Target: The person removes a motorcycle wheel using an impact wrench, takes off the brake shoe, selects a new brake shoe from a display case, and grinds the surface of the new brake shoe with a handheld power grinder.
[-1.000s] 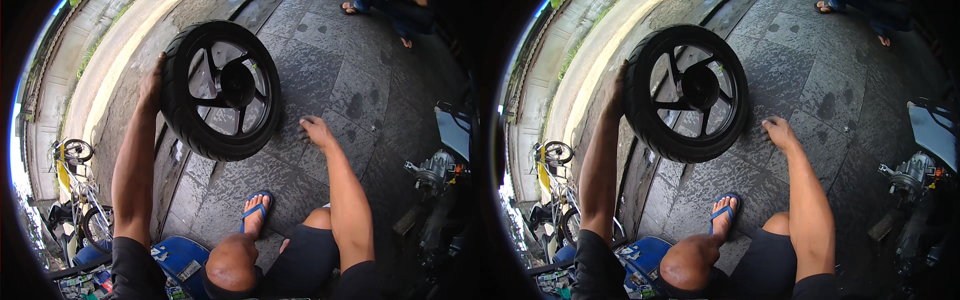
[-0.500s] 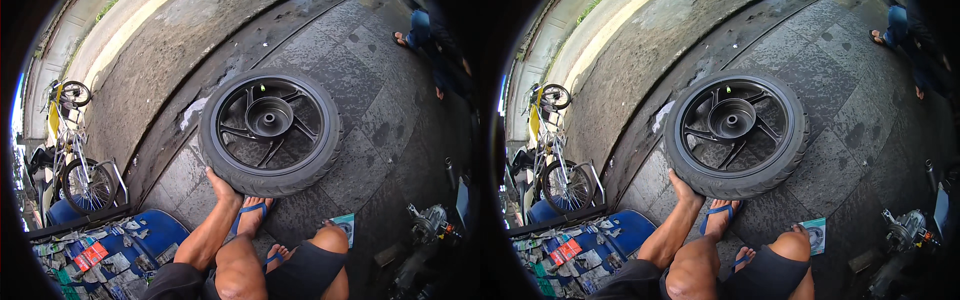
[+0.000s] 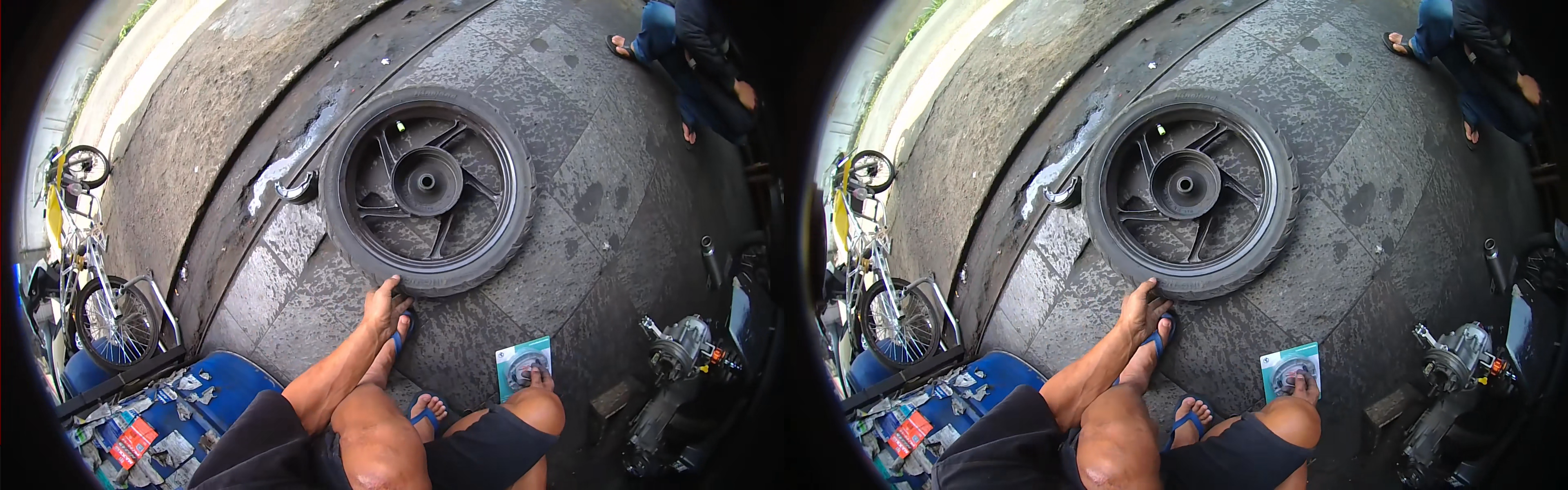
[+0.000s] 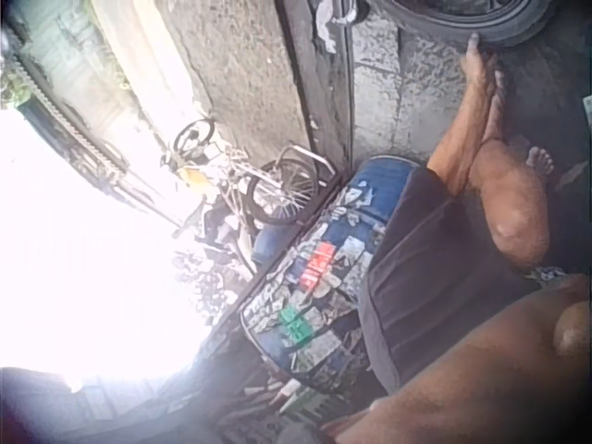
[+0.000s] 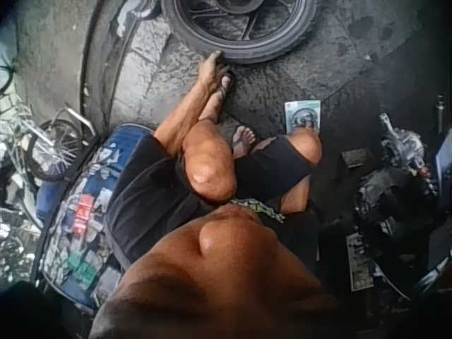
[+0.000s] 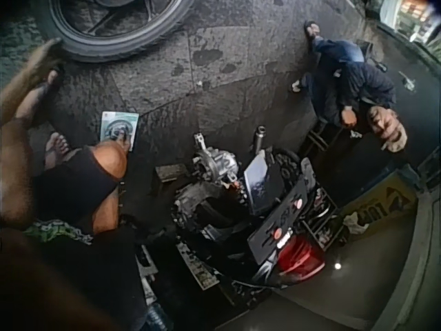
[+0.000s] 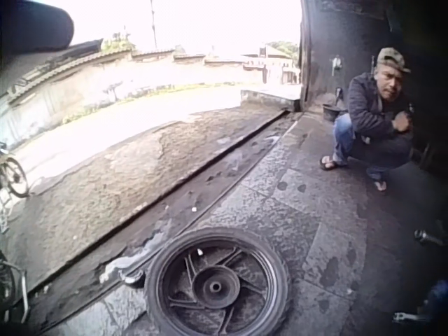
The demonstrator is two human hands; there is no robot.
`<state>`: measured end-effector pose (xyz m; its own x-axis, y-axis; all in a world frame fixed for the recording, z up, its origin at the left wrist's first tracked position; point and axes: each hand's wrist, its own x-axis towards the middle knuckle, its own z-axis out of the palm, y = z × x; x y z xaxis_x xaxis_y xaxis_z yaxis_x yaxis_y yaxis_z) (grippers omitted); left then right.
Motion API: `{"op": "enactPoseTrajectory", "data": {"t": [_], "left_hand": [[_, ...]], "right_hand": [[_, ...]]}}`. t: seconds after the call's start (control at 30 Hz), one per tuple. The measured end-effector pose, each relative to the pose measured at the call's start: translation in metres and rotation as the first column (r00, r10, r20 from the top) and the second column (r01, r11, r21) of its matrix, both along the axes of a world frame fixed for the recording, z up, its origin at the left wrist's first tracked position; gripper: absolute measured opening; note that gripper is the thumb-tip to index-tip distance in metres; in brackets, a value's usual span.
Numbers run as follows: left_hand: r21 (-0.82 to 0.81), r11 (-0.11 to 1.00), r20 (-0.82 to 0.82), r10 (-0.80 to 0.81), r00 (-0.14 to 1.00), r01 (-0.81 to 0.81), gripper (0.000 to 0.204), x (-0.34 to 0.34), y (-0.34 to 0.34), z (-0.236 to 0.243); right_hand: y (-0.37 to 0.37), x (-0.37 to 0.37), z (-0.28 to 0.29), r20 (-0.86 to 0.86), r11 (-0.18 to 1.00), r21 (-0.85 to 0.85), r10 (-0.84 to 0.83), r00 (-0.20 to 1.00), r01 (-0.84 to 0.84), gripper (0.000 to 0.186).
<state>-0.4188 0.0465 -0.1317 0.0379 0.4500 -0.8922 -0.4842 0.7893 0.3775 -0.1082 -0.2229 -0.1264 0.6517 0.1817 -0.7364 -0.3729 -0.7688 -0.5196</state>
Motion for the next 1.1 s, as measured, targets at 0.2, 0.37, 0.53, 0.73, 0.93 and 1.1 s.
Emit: {"op": "enactPoseTrajectory", "data": {"t": [0.2, 0.37, 0.53, 0.73, 0.93, 1.1], "left_hand": [[0.044, 0.2, -0.594, -0.782, 0.187, 0.979, 0.035, 0.037, 0.007, 0.051], [0.011, -0.062, -0.947, 0.319, 0.03, 0.998, 0.044, 0.079, 0.105, 0.017], [-0.24, -0.146, -0.97, -0.006, -0.244, 0.96, 0.027, 0.1, 0.154, -0.013], [-0.268, -0.153, -0.963, 0.015, -0.269, 0.951, 0.026, 0.104, 0.154, -0.006], [-0.16, -0.089, -0.967, 0.217, -0.137, 0.983, 0.021, 0.108, 0.13, -0.021], [-0.178, -0.079, -0.977, 0.132, -0.167, 0.981, 0.024, 0.093, 0.127, -0.017]], "right_hand": [[-0.068, 0.022, -0.014, 0.133, 0.999, 0.033, 0.006, 0.991, -0.011, 0.028], [-0.085, 0.014, -0.027, 0.367, 0.999, -0.019, -0.019, 0.93, 0.028, 0.037], [-0.073, 0.015, -0.012, 0.487, 0.933, -0.325, 0.305, 0.818, -0.155, 0.067], [-0.059, 0.017, -0.01, 0.402, 0.879, -0.433, 0.385, 0.83, -0.198, 0.096], [-0.067, 0.023, -0.01, 0.364, 0.936, -0.347, 0.184, 0.913, -0.051, 0.103], [-0.063, 0.013, -0.012, 0.389, 0.977, -0.211, 0.078, 0.918, 0.006, 0.109]]}}
